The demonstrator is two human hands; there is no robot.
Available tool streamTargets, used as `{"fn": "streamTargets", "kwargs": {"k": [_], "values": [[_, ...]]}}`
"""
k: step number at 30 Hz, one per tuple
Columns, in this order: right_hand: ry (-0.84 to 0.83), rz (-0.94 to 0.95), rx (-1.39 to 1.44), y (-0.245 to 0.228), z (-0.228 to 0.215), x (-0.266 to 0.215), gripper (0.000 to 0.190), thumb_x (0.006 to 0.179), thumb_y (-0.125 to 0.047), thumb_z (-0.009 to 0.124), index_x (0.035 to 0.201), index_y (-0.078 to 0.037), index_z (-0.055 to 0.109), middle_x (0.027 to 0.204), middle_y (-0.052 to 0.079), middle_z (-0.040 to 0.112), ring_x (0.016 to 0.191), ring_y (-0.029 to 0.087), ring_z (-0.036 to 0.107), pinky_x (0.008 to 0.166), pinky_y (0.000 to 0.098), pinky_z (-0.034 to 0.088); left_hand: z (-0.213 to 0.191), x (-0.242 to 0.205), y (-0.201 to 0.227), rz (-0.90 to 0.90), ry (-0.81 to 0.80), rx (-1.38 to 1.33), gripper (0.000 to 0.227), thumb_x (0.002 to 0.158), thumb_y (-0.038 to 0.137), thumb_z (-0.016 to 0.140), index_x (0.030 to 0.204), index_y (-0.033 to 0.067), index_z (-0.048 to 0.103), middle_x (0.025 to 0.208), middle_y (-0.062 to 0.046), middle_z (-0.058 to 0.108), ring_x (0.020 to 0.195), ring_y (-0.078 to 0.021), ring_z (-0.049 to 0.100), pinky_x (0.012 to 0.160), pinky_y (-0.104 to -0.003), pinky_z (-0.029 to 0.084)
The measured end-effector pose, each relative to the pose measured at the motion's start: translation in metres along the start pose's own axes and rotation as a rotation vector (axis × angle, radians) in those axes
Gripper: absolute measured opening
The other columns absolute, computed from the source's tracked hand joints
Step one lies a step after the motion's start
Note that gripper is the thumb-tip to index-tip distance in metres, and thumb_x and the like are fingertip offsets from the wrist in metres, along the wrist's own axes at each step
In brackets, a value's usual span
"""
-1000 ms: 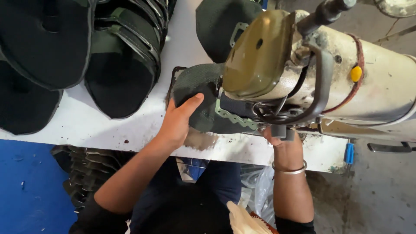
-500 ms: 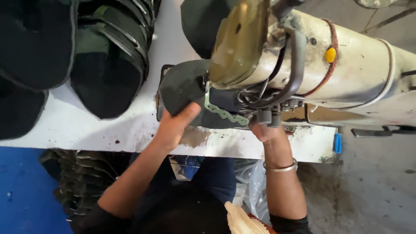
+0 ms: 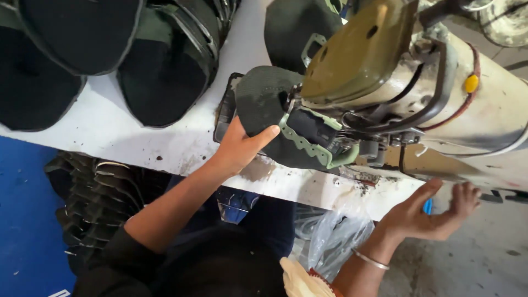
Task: The person uses a sewing machine to stitch the upper part of a black sandal to its sole. They repeatedly pick up sandals from a stack, position them under the needle, and guide them through the machine to sew the edges.
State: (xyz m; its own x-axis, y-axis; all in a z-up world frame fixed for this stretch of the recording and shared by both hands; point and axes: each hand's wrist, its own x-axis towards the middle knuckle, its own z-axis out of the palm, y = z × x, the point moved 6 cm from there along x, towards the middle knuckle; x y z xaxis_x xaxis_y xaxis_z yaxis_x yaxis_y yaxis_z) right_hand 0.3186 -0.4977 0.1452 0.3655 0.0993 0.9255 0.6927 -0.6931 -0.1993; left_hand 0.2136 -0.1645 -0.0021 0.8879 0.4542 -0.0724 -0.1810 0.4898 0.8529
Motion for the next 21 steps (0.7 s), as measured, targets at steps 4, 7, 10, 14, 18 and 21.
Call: {"fn": "streamTargets", "kwargs": {"k": [4,7,10,14,18,21], "values": [[-0.011,-0.023,-0.198,0.014,0.003,-0.012,0.014,0.110,-0.003,0.073,0.116,0.009,0.070,0.123,0.021,0.074,0.127,0.038,0.069,0.123,0.0580,0.042,0.007,0.000,0.000,0.004,0.015,-0.027,0.027,0.097,0.005,0.071,0.124,0.0015,0.064,0.113,-0.001,0.068,0.102,-0.0103,0.064,0.089,-0.029,0.055],[0.048,0.025,-0.141,0.023,0.006,-0.033,0.010,0.107,-0.001,0.075,0.111,0.007,0.071,0.118,0.019,0.074,0.123,0.037,0.071,0.121,0.0574,0.047,0.011,-0.001,0.009,0.019,0.040,0.017,0.029,0.097,0.007,0.071,0.125,0.0021,0.062,0.114,-0.001,0.068,0.102,-0.0098,0.063,0.089,-0.028,0.054],[0.029,0.045,-0.118,0.011,0.007,-0.046,0.010,0.105,0.000,0.076,0.108,0.006,0.069,0.119,0.020,0.071,0.123,0.038,0.068,0.119,0.0550,0.050,0.010,-0.007,0.012,0.035,0.056,0.127,0.030,0.098,0.011,0.070,0.125,0.0021,0.062,0.114,-0.001,0.068,0.103,-0.0101,0.063,0.090,-0.028,0.053],[-0.037,0.021,-0.135,0.015,0.007,-0.044,0.011,0.106,-0.001,0.074,0.106,0.007,0.067,0.119,0.022,0.069,0.124,0.040,0.064,0.116,0.0526,0.051,0.007,-0.011,0.005,0.052,0.075,0.260,0.031,0.098,0.014,0.070,0.125,0.0016,0.062,0.114,-0.003,0.068,0.103,-0.0115,0.062,0.090,-0.030,0.052],[0.019,0.016,-0.085,0.028,0.005,-0.017,0.013,0.108,-0.003,0.075,0.106,0.006,0.065,0.114,0.019,0.068,0.120,0.036,0.067,0.117,0.0535,0.054,0.008,-0.012,0.002,0.040,0.082,0.246,0.032,0.097,0.014,0.071,0.125,0.0017,0.062,0.114,-0.002,0.068,0.104,-0.0118,0.062,0.091,-0.030,0.052],[0.053,0.006,-0.068,0.019,0.004,0.001,0.017,0.109,-0.004,0.076,0.104,0.006,0.063,0.112,0.018,0.067,0.115,0.034,0.068,0.112,0.0522,0.055,0.015,-0.005,0.011,0.115,0.047,0.229,0.029,0.100,0.012,0.069,0.126,0.0015,0.062,0.115,-0.003,0.068,0.106,-0.0121,0.062,0.093,-0.030,0.052]]}}
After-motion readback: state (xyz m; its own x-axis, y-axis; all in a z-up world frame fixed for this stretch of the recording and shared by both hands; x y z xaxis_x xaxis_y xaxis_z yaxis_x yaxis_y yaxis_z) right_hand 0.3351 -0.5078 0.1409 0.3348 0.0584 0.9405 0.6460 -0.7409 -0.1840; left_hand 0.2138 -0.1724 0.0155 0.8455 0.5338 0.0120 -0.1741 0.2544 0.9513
